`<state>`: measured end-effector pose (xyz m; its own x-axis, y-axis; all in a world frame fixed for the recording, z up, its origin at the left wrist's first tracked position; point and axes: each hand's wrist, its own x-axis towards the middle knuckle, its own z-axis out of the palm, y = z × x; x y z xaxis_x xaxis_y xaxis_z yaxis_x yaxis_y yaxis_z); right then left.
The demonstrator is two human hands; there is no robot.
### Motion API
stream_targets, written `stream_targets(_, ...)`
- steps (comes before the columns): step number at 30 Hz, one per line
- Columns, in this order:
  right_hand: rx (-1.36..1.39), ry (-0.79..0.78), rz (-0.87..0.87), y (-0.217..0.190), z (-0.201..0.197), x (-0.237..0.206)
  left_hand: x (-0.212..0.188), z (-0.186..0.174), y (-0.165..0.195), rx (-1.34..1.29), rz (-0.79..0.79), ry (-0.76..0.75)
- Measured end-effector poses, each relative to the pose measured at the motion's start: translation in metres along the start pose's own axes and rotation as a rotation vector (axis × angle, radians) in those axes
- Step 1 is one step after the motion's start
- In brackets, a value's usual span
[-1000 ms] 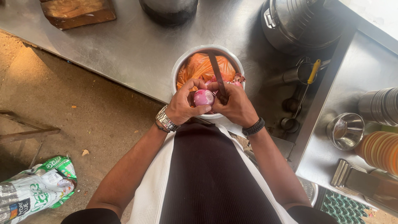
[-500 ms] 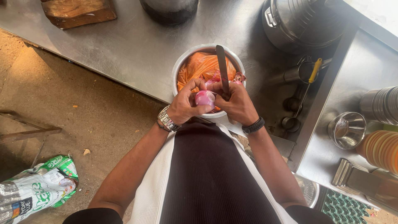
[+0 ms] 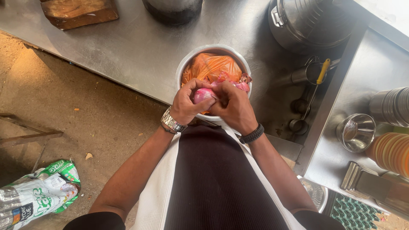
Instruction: The person peels the outer layers of several red onions using a knife over a white bucket, then places the peeled onions on a wooden cutting board and begins slicing them into wedges.
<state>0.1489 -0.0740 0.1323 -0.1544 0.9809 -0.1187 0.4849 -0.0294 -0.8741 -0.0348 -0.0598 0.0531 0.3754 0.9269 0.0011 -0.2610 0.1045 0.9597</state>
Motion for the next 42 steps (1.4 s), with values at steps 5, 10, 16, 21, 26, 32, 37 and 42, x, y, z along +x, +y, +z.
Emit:
stream_targets(5, 0.290, -0.018, 0.081, 0.016, -0.013, 0.006, 0.002, 0.002, -0.001, -0.257, -0.046, -0.019)
stream_targets(10, 0.445, 0.053, 0.058, 0.031, -0.010, 0.010, 0.004, -0.003, -0.005, -0.472, -0.115, 0.018)
stream_targets(16, 0.074, 0.131, 0.165, 0.038, -0.014, 0.016, 0.005, -0.012, -0.011, -0.580, -0.090, 0.036)
stream_targets(21, 0.048, 0.115, 0.045, 0.024, -0.010, 0.010, 0.008, -0.008, -0.020, -0.474, -0.099, 0.069)
stream_targets(26, 0.279, 0.034, -0.033, 0.006, 0.003, 0.005, 0.006, -0.001, -0.030, -0.502, -0.173, 0.083)
stream_targets(32, 0.095, 0.111, 0.001, 0.006, 0.002, 0.006, 0.008, 0.001, -0.032, -0.502, -0.206, 0.068)
stream_targets(37, 0.266, 0.063, -0.004, 0.021, -0.002, 0.009, 0.004, -0.003, -0.023, -0.556, -0.287, -0.022)
stream_targets(42, 0.226, 0.076, 0.139, 0.035, -0.004, 0.011, 0.004, -0.006, -0.017, -0.300, -0.202, 0.025)
